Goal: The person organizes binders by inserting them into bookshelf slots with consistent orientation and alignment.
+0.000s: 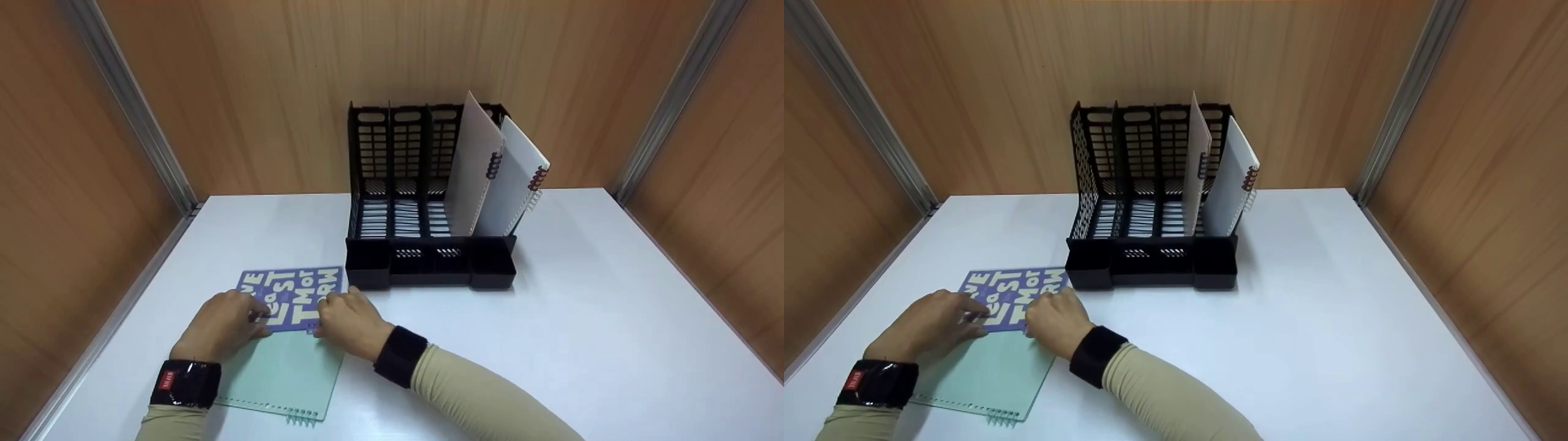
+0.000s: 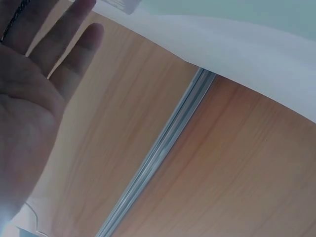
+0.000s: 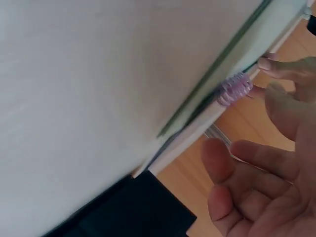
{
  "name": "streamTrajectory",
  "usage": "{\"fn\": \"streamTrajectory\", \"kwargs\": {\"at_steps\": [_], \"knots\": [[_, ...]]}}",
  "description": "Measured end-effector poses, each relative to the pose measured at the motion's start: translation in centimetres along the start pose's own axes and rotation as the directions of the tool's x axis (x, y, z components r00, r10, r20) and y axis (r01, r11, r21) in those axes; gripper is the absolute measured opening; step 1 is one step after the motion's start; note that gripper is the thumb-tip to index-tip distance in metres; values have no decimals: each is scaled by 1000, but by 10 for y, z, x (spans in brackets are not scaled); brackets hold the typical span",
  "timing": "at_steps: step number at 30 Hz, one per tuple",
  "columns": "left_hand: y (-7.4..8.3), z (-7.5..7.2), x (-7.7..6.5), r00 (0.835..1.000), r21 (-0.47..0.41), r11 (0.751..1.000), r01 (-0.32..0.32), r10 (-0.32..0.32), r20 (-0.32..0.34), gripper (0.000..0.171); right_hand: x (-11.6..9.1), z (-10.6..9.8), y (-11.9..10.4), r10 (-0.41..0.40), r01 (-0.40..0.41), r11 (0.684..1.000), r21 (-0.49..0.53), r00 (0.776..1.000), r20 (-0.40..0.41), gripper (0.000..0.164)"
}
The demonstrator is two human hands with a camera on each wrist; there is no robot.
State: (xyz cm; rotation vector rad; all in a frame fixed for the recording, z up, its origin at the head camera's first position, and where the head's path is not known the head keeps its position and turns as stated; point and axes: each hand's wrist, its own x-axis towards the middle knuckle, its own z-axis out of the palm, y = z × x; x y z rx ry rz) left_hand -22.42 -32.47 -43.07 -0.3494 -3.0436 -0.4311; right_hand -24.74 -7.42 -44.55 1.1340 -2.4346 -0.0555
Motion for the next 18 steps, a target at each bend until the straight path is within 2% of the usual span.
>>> {"fn": "streamTrajectory", "kwargs": {"at_steps": [3, 5, 10, 14, 18], "knots": [[-1, 0, 1, 1000, 10, 999, -31, 31, 3, 30, 8, 11, -8, -13, 16, 996, -83, 999, 43, 40], [0, 0, 1, 999, 24, 999, -40, 40, 5, 31, 11, 16, -11, -41, 46, 987, -153, 998, 38, 33], [6, -2, 2, 999, 46, 998, -42, 41, 2, 31, 14, 19, -17, -148, 167, 939, -301, 985, 87, 13], [11, -3, 3, 999, 57, 998, -32, 31, 20, 31, 16, 18, -22, -221, 274, 893, -356, 958, 182, 13], [14, -1, 4, 998, 82, 995, -49, 47, 31, 29, 19, 18, -23, -223, 294, 885, -360, 948, 226, 13]]}}
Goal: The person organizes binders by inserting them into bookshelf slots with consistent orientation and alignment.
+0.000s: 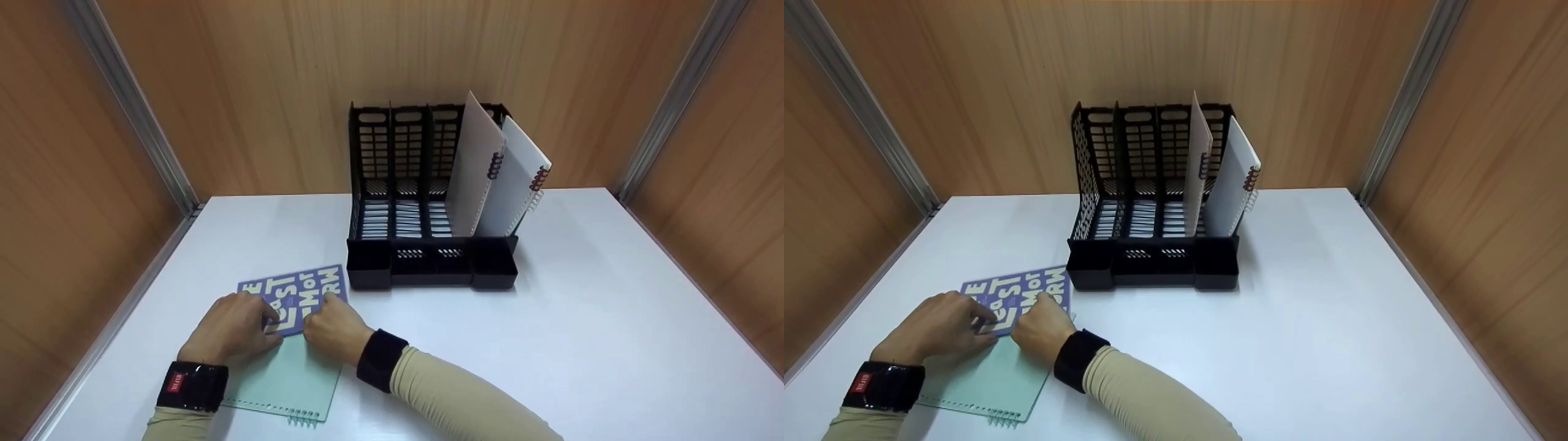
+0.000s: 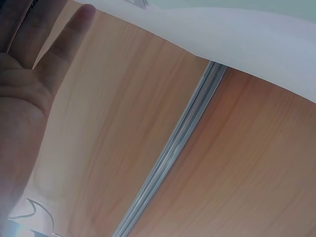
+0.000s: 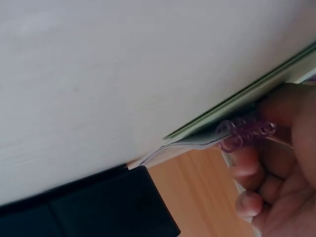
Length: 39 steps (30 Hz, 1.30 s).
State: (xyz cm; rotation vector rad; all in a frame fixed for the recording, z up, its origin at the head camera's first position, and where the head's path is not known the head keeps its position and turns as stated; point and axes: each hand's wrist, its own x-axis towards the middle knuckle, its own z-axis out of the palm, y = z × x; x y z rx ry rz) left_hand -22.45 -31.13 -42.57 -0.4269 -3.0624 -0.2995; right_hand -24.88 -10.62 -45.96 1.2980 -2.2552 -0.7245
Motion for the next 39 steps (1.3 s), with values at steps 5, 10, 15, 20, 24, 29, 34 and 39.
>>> {"fn": "streamTrajectory", "kwargs": {"at_steps": [5, 10, 15, 20, 24, 29, 34, 39], "knots": [[3, 2, -1, 998, 48, 998, -31, 33, -52, 21, 0, 5, 6, 82, -78, 993, 87, 995, -53, 9], [6, 1, -2, 985, 96, 991, -89, 102, -140, 19, -4, 10, 13, 169, -144, 975, 169, 976, -141, 12], [10, -2, 1, 906, 284, 940, -188, 277, -319, 19, -6, 12, 18, 269, -215, 939, 270, 946, -181, 12], [22, -11, 4, 836, 509, 847, -153, 386, -390, 17, -6, 6, 22, 369, -267, 888, 373, 900, -234, 12], [36, -22, 3, 800, 610, 785, -105, 431, -417, 14, -5, -6, 27, 415, -276, 866, 418, 862, -290, 18], [53, -35, 2, 752, 655, 751, -84, 479, -452, 8, -8, -20, 37, 459, -270, 834, 482, 823, -335, 11], [69, -45, 2, 731, 684, 723, -97, 518, -445, 6, -16, -32, 43, 460, -230, 801, 553, 828, -322, 24], [88, -54, 4, 719, 725, 679, -116, 561, -411, 11, -28, -44, 51, 495, -242, 701, 671, 842, -213, 27]]}}
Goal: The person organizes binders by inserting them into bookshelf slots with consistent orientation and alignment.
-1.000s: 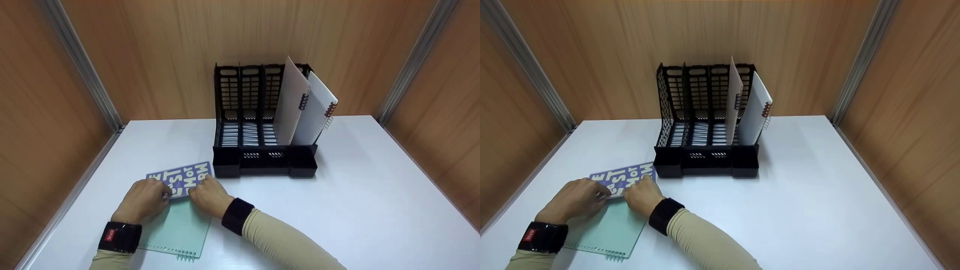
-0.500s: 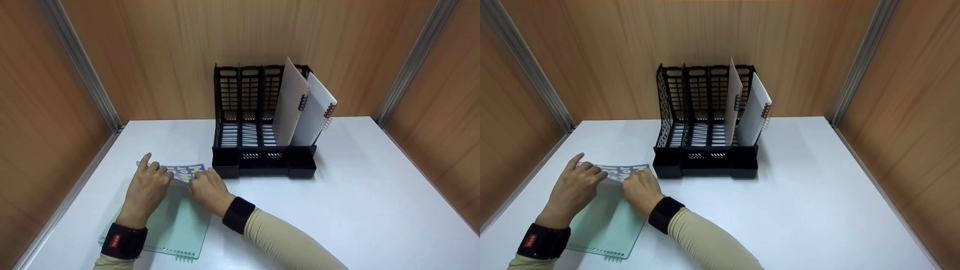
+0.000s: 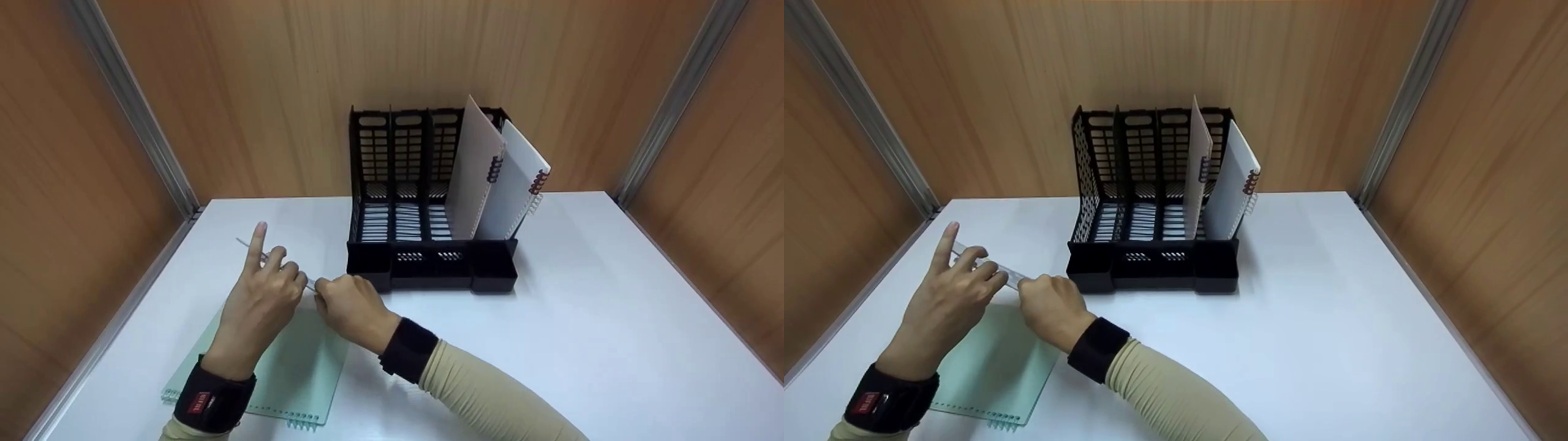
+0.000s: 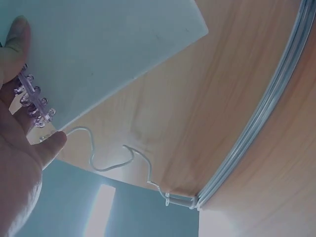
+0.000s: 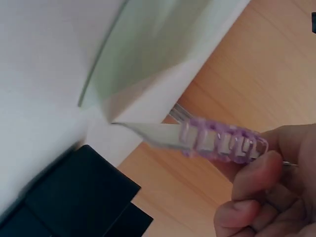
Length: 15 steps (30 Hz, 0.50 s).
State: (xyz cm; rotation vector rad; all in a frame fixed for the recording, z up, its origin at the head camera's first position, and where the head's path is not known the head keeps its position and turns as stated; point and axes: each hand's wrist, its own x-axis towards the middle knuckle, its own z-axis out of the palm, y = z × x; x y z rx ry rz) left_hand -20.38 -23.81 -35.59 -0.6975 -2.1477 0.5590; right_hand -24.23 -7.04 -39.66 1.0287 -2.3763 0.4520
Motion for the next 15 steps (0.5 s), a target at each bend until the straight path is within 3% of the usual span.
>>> {"fn": "streamTrajectory", "kwargs": {"at_steps": [5, 8, 10, 12, 15], "knots": [[8, -9, 20, 999, 21, 999, -47, 47, 3, 8, -3, -18, 6, 60, -65, 993, 99, 997, 49, 36], [12, -12, 30, 999, 19, 998, -54, 53, 4, 5, -6, -25, 13, 73, -72, 987, 144, 997, 2, 36], [14, -12, 35, 998, 12, 998, -57, 57, -3, 19, -9, -29, 20, 73, -61, 983, 172, 995, -61, 30], [15, -12, 40, 998, 1, 998, -60, 60, -21, 44, -11, -32, 27, 79, -52, 977, 208, 989, -122, 23], [17, -6, 45, 993, -72, 997, -34, 25, -118, 78, -14, -38, 38, 105, -53, 968, 246, 974, -202, 22]]}}
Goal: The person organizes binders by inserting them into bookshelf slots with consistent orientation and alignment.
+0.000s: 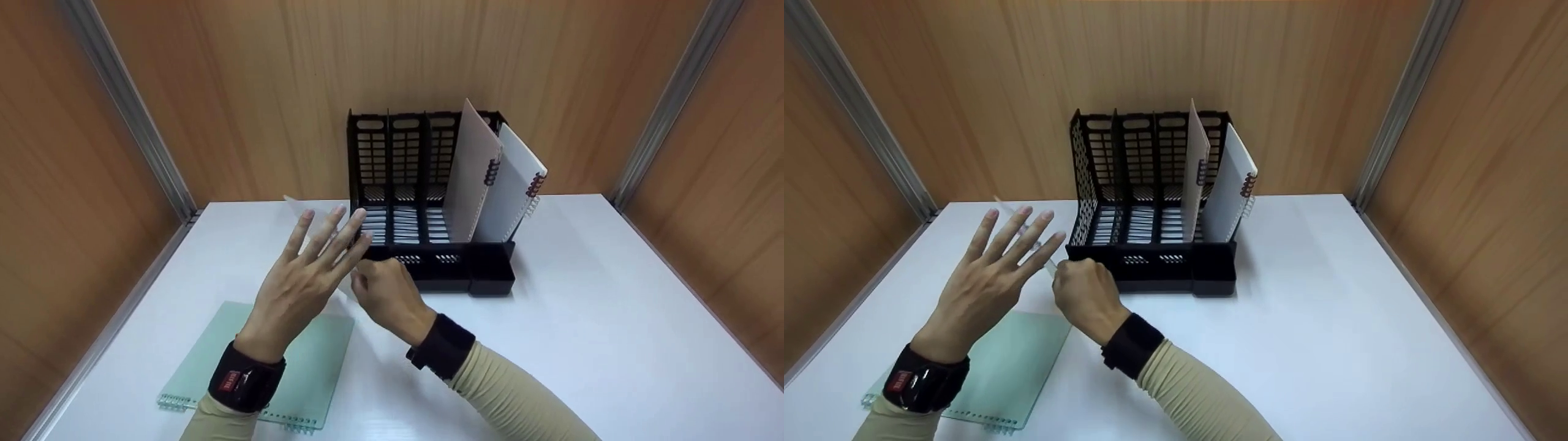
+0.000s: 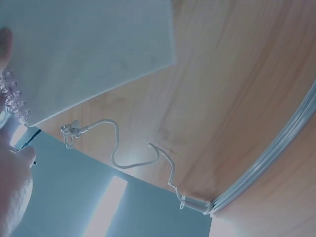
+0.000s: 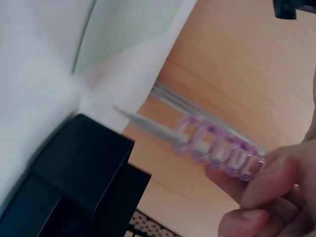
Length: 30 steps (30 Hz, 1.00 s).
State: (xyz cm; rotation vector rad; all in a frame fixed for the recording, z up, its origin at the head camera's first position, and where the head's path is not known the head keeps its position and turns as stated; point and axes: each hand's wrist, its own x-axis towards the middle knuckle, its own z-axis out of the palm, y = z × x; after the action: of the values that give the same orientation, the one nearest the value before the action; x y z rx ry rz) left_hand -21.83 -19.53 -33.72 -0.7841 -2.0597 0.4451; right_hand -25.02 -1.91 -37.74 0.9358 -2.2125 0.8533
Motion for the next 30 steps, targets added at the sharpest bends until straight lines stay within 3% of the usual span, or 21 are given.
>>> {"fn": "streamTrajectory", "kwargs": {"at_steps": [2, 3, 5, 7, 9, 11, 13, 15, 18, 21, 27, 30], "knots": [[0, 8, 2, 992, -101, 992, 70, -79, -98, 83, 0, -6, 5, 17, -15, 1000, 23, 998, -60, 28], [0, 13, 3, 978, -177, 977, 119, -146, -151, 81, 0, -10, 7, 25, -22, 999, 32, 996, -89, 33], [-1, 25, 4, 926, -342, 914, 220, -306, -222, 73, 1, -18, 12, 41, -31, 997, 66, 989, -143, 38], [-1, 38, 4, 855, -480, 816, 323, -469, -222, 67, 3, -25, 16, 62, -43, 994, 98, 979, -192, 42], [0, 51, 2, 788, -576, 701, 420, -597, -152, 61, 5, -32, 19, 81, -53, 991, 126, 969, -233, 43], [3, 62, -1, 741, -620, 588, 520, -672, -16, 58, 7, -38, 23, 94, -59, 990, 129, 954, -283, 44], [8, 73, -3, 703, -621, 486, 615, -694, 153, 56, 8, -43, 28, 95, -58, 991, 118, 937, -337, 45], [13, 82, -4, 663, -587, 409, 699, -678, 317, 56, 10, -48, 33, 98, -60, 992, 110, 916, -389, 46], [20, 95, -4, 606, -507, 361, 783, -627, 489, 58, 14, -54, 42, 100, -69, 994, 84, 885, -454, 45], [24, 104, -5, 570, -459, 348, 818, -599, 563, 57, 17, -59, 51, 110, -96, 994, 54, 862, -495, 40], [30, 116, -13, 528, -432, 309, 847, -569, 630, 46, 18, -62, 74, 164, -183, 983, 16, 836, -524, 35], [32, 119, -15, 526, -435, 301, 849, -565, 635, 40, 18, -62, 84, 192, -218, 976, 12, 831, -522, 34]]}}
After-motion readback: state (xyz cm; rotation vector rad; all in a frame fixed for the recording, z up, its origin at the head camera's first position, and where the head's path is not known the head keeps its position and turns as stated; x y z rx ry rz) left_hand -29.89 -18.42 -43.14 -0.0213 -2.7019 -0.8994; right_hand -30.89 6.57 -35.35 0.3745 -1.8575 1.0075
